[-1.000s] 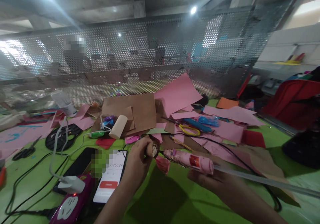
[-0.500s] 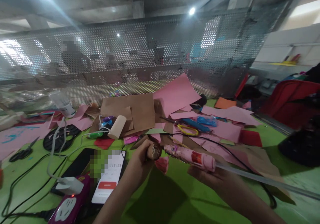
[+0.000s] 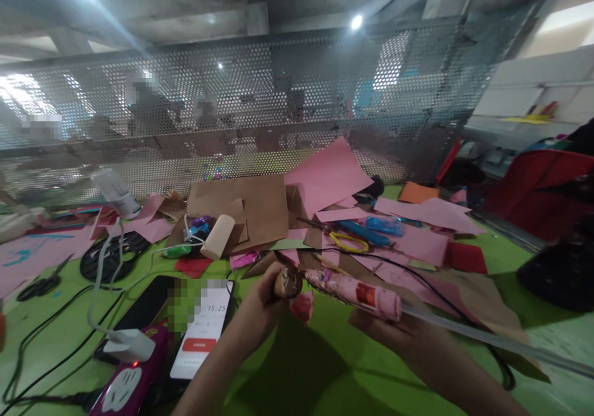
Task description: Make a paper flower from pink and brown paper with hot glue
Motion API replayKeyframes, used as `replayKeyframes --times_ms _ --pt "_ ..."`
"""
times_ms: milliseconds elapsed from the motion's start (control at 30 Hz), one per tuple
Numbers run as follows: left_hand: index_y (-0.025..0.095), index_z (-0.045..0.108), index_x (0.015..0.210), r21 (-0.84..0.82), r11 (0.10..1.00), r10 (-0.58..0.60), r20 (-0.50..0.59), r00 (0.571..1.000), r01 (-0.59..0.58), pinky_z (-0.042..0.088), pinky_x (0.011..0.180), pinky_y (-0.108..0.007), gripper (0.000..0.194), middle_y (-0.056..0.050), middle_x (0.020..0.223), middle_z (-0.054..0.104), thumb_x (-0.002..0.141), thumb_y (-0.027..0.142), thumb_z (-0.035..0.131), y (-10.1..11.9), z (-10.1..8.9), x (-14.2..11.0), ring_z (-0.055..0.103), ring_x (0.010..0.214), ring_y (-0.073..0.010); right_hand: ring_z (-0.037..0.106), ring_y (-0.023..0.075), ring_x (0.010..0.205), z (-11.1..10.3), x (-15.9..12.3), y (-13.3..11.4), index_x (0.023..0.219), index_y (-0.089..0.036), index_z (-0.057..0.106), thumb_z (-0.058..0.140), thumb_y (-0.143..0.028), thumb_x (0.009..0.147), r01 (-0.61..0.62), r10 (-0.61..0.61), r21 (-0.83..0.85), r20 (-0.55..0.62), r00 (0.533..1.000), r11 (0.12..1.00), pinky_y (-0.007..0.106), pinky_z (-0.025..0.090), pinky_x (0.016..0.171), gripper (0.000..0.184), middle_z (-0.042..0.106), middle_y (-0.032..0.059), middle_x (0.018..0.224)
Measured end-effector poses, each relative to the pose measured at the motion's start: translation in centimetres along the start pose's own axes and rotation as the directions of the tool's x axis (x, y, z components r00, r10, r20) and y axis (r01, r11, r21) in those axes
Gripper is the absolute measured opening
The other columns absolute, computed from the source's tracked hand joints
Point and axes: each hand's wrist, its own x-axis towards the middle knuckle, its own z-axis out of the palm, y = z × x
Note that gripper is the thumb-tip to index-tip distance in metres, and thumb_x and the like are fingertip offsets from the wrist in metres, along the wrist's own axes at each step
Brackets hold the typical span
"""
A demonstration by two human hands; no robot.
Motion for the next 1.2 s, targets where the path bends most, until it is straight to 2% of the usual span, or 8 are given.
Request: replayKeyframes --times_ms 233,467,600,800,1033,1200 --pt "0.018 0.059 0.093 -0.066 0.998 -0.01 0.022 1.0 0.012 0.041 0.074 -0.02 0.021 0.002 0.085 0.057 0.076 0.005 0.059 -0.2 0.3 0.0 0.051 0.08 -0.0124 0.069 0.0319 0.103 0.1 0.0 -0.2 0.122 -0.027 0.068 0.065 -0.052 0.085 -0.01 0.011 0.026 -0.035 0.999 1.0 0.046 0.056 0.094 0.045 0.077 0.0075 0.103" --pt "0.02 0.061 0.103 -0.185 0.978 -0.083 0.059 0.995 0.093 0.042 0.084 -0.022 0.024 0.0 0.098 0.061 0.08 0.012 0.063 -1.4 0.2 -0.2 0.053 0.09 -0.0134 0.068 0.0317 0.108 0.0 0.1 -0.2 0.123 -0.029 0.068 0.064 -0.048 0.087 0.019 -0.019 0.014 0.001 1.0 1.0 0.046 0.054 0.097 0.041 0.077 0.0061 0.103" --pt "0.02 0.062 0.106 -0.251 0.962 -0.099 0.044 0.994 0.107 0.043 0.085 -0.022 0.031 -0.001 0.099 0.063 0.076 0.015 0.07 -2.3 0.4 -0.3 0.055 0.091 -0.0142 0.069 0.0308 0.105 0.3 0.0 0.0 0.122 -0.03 0.068 0.067 -0.048 0.085 -0.007 0.008 0.028 -0.019 1.0 1.0 0.044 0.055 0.095 0.042 0.077 0.006 0.105" --pt "0.02 0.062 0.096 -0.316 0.936 -0.126 0.118 0.985 0.157 0.046 0.073 -0.021 0.022 0.001 0.082 0.061 0.077 0.021 0.072 -1.5 0.8 -0.3 0.055 0.075 -0.0117 0.07 0.0299 0.101 0.3 0.0 -0.1 0.123 -0.031 0.068 0.067 -0.046 0.085 -0.002 0.002 0.01 -0.026 1.0 1.0 0.045 0.055 0.094 0.041 0.077 0.0055 0.105" --pt "0.02 0.062 0.103 -0.363 0.916 -0.139 0.11 0.984 0.17 0.046 0.078 -0.023 0.03 -0.001 0.09 0.061 0.077 0.024 0.075 -1.9 0.8 -0.3 0.055 0.083 -0.0134 0.068 0.0299 0.108 0.3 0.1 -0.3 0.126 -0.029 0.066 0.064 -0.045 0.088 0.024 -0.024 0.054 0.002 1.0 0.998 0.047 0.05 0.102 0.041 0.078 0.0061 0.102" --pt "0.02 0.061 0.102 -0.305 0.937 -0.143 0.114 0.983 0.172 0.046 0.077 -0.023 0.027 -0.001 0.089 0.062 0.078 0.026 0.072 -1.5 0.8 -0.3 0.056 0.082 -0.0134 0.067 0.0302 0.109 0.3 -0.1 0.4 0.124 -0.03 0.067 0.065 -0.043 0.088 0.009 -0.009 0.007 -0.021 1.0 1.0 0.046 0.052 0.1 0.039 0.078 0.0056 0.102"
